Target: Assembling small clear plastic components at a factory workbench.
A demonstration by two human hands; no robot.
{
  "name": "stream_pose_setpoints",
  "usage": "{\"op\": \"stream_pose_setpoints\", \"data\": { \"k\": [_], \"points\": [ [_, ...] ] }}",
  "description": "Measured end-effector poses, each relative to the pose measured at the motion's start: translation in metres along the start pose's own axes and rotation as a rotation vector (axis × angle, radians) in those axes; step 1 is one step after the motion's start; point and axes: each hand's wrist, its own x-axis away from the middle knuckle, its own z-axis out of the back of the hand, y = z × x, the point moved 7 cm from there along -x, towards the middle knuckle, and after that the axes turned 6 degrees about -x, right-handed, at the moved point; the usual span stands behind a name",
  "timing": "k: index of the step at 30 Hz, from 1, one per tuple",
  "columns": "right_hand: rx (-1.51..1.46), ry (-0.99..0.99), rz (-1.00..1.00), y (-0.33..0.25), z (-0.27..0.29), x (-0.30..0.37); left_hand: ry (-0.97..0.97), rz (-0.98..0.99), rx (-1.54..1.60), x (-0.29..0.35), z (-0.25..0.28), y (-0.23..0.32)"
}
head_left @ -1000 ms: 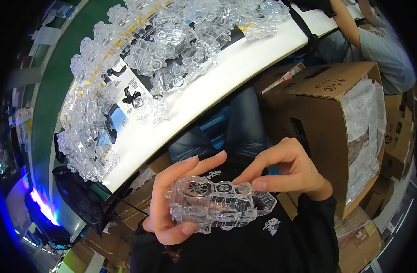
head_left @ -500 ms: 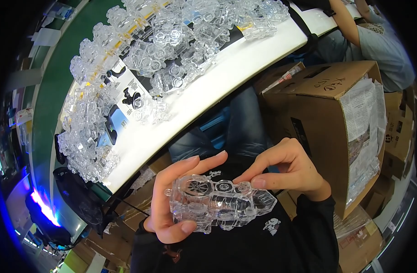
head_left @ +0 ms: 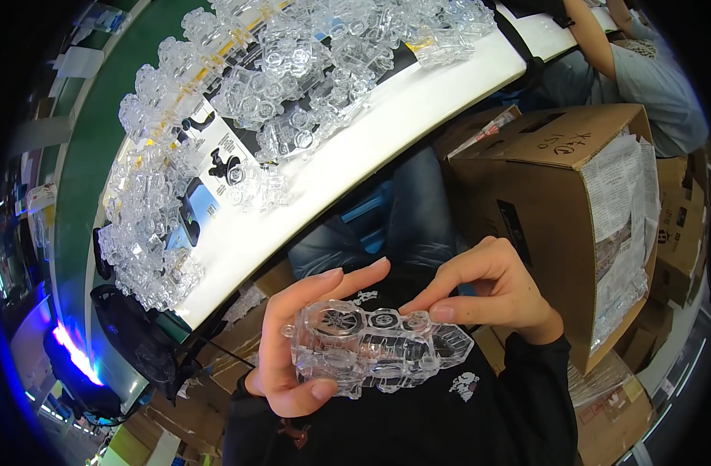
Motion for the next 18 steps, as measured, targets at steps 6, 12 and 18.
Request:
{"op": "stream_pose_setpoints", "data": {
  "k": [6, 12, 18],
  "points": [
    [0.009, 0.0, -0.022, 0.0, 0.001, 0.001, -0.014, 0.003, -0.012, 0.0, 0.0, -0.002],
    [0.066, 0.023, 0.018, -0.004, 0.004, -0.001, -0.071, -0.011, -0.037, -0.006, -0.001, 0.0],
    [0.48, 0.108, 0.011, 0.002, 0.018, -0.006, -0.106, 0.177, -0.464, -0.017, 0.012, -0.011]
  ]
}}
